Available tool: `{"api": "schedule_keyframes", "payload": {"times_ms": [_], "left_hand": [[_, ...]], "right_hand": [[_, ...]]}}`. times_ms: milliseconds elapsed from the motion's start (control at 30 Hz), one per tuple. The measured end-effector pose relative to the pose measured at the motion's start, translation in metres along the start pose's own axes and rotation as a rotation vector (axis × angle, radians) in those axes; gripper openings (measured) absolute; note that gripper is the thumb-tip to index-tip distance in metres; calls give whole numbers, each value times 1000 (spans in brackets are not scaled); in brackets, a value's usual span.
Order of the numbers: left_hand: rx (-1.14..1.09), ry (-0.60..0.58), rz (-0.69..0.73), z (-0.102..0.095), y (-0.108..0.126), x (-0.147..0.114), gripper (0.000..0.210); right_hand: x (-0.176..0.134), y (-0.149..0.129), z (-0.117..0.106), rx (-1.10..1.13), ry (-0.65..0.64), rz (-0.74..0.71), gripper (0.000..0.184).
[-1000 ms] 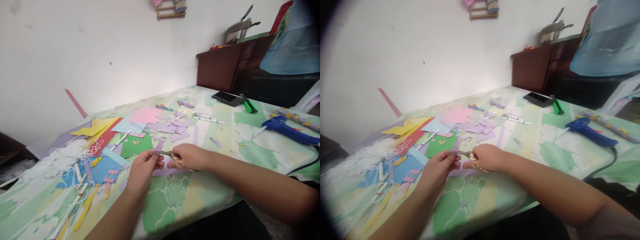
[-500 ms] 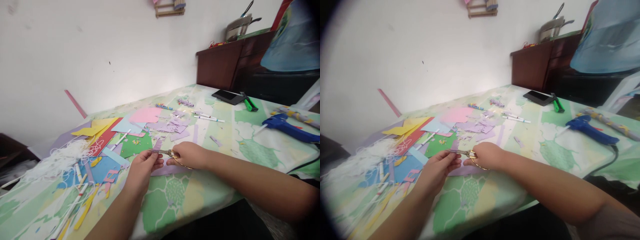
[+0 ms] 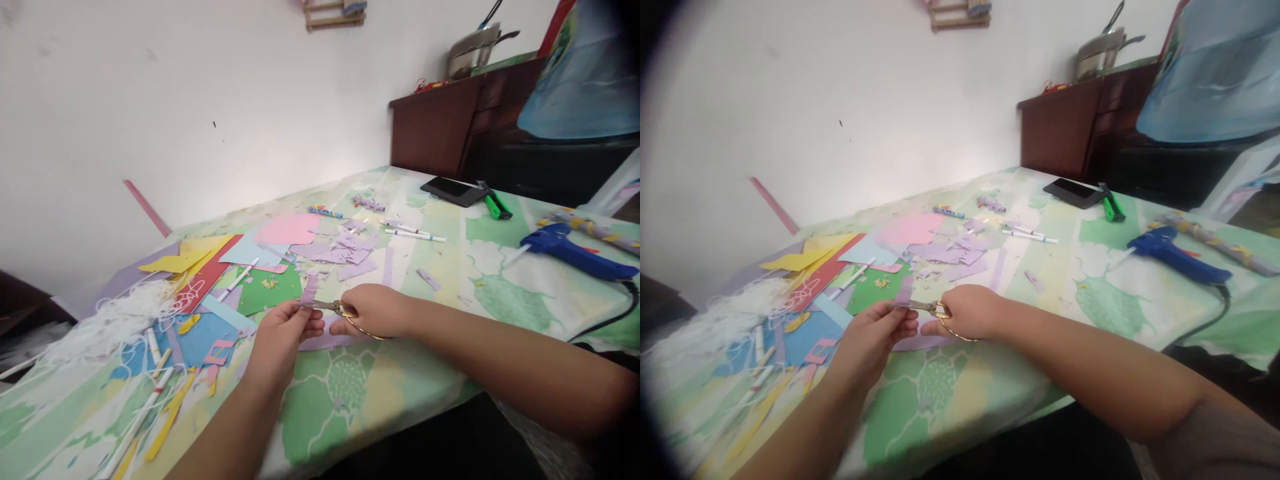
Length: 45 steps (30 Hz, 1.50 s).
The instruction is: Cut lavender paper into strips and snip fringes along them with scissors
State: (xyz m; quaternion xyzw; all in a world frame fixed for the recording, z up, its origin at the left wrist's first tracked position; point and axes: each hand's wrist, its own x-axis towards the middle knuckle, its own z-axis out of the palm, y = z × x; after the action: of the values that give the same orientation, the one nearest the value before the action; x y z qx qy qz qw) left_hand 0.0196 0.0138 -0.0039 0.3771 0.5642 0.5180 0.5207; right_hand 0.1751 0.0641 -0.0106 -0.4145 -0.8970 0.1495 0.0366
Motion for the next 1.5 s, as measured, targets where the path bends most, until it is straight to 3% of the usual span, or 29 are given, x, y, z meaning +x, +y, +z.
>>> {"api": "schedule_keyframes", "payload": {"times_ms": [900, 1067, 1500], "left_hand": [[57, -50, -73, 0, 4, -5, 12], [37, 5, -30, 0, 6, -4, 11], [137, -17, 9, 0, 2, -5, 11]], "right_hand": [[3, 0, -3, -35, 42, 2, 51], [1, 1, -2, -20, 64, -1, 50], [0, -2, -1, -13, 12, -4, 50]]}}
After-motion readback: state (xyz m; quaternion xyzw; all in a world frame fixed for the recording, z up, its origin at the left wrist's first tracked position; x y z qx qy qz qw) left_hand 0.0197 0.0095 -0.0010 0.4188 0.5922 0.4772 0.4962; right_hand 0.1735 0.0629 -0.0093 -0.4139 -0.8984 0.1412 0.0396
